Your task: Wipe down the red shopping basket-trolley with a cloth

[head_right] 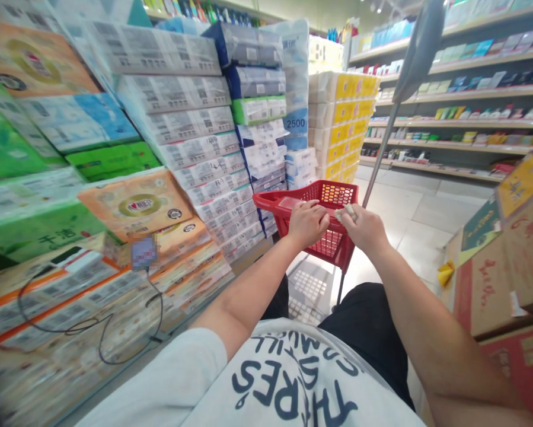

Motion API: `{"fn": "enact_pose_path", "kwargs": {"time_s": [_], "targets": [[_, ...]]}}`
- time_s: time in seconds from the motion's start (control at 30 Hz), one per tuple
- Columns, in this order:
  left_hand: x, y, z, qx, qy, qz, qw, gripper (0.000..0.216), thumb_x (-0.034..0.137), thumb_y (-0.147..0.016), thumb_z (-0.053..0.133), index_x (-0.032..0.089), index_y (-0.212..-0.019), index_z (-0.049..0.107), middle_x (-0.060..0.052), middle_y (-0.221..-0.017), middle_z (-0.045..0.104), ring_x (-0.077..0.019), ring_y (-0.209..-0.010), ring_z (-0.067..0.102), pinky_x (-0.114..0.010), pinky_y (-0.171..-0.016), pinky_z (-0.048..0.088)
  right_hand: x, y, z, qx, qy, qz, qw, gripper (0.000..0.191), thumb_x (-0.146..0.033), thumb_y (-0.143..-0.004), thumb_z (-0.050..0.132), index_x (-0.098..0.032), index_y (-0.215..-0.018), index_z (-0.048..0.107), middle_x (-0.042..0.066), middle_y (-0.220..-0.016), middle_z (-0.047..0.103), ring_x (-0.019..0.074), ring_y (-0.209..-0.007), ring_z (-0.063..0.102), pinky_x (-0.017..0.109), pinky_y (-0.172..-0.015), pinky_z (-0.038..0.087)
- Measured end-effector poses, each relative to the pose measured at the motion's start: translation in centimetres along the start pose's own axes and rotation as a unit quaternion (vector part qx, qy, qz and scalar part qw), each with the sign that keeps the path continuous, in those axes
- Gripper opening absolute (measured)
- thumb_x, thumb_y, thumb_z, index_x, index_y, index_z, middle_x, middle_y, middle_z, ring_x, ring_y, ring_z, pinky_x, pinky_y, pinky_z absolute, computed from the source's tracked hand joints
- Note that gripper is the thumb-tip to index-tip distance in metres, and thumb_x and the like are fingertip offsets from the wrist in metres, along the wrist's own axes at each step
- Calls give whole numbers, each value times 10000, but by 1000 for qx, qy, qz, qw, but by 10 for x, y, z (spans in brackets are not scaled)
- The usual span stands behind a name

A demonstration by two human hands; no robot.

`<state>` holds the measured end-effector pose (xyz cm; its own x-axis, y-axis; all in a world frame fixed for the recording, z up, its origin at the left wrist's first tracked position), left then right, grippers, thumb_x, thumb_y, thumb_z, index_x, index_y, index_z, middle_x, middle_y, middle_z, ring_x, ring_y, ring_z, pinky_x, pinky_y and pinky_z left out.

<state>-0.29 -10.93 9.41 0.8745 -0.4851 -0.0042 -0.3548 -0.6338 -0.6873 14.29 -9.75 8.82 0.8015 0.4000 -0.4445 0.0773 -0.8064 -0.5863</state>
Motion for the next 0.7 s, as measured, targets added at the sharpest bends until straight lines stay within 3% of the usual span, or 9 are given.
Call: {"fn": "enact_pose_path", "kwargs": {"time_s": [0.13,0.27,0.33,0.43,0.53,0.6,0.7], "targets": [[-8,0,-1,-15,4,2,1000,257,284,-942,432,223,-830,655,-22,-963,720,-198,-1144,542,-405,-960,348,-13,10,-1,50,-19,-50,997,326,-448,-891,409,-205,-805,608,74,-790,661,197,-703,573,288,-630,372],[-16,-3,0,-29,24,14,999,269,290,-944,426,224,-822,656,-10,-955,720,-188,-1122,551,-396,-961,344,-12,-10,14,-61,66,-28,996,299,-443,-856,457,-216,-740,614,38,-683,642,182,-610,533,279,-566,300],[-19,-6,2,-37,36,17,999,272,292,-945,422,228,-830,660,-5,-964,720,-185,-1125,551,-393,-971,335,-11,-16,19,-78,84,-24,993,296,-441,-853,463,-214,-758,627,42,-690,651,187,-617,540,279,-567,298],[-26,-11,7,-50,44,12,998,269,274,-944,416,234,-847,664,-3,-1000,720,-180,-1158,540,-392,-993,319,-13,-6,17,29,45,-58,997,327,-439,-891,427,-196,-844,640,82,-781,676,217,-721,586,300,-641,374],[-30,-14,11,-63,48,12,997,283,266,-950,398,238,-858,665,1,-1038,718,-174,-1194,524,-387,-1000,318,-18,15,13,137,-12,-135,981,349,-429,-918,395,-176,-953,633,134,-963,678,254,-916,598,344,-765,426],[-32,-16,13,-68,49,13,996,286,271,-952,393,236,-867,664,0,-1058,715,-171,-1201,522,-386,-1005,319,-16,13,14,114,-11,-138,984,333,-425,-919,403,-185,-903,633,118,-906,678,247,-883,602,336,-743,426],[-34,-17,15,-69,53,13,996,280,280,-956,391,230,-904,662,-5,-1091,707,-169,-1217,513,-384,-1017,313,-7,-8,19,0,31,-75,997,328,-439,-902,439,-207,-754,617,53,-687,637,207,-666,575,301,-610,372]]}}
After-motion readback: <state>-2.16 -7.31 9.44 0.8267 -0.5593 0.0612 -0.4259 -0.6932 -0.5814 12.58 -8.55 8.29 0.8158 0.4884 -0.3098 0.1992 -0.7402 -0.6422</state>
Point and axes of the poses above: each hand's wrist, its own y-axis away from the middle knuckle, its own z-axis out of the palm, x = y × z, the point moved 7 cm from there along -y, towards the middle knuckle
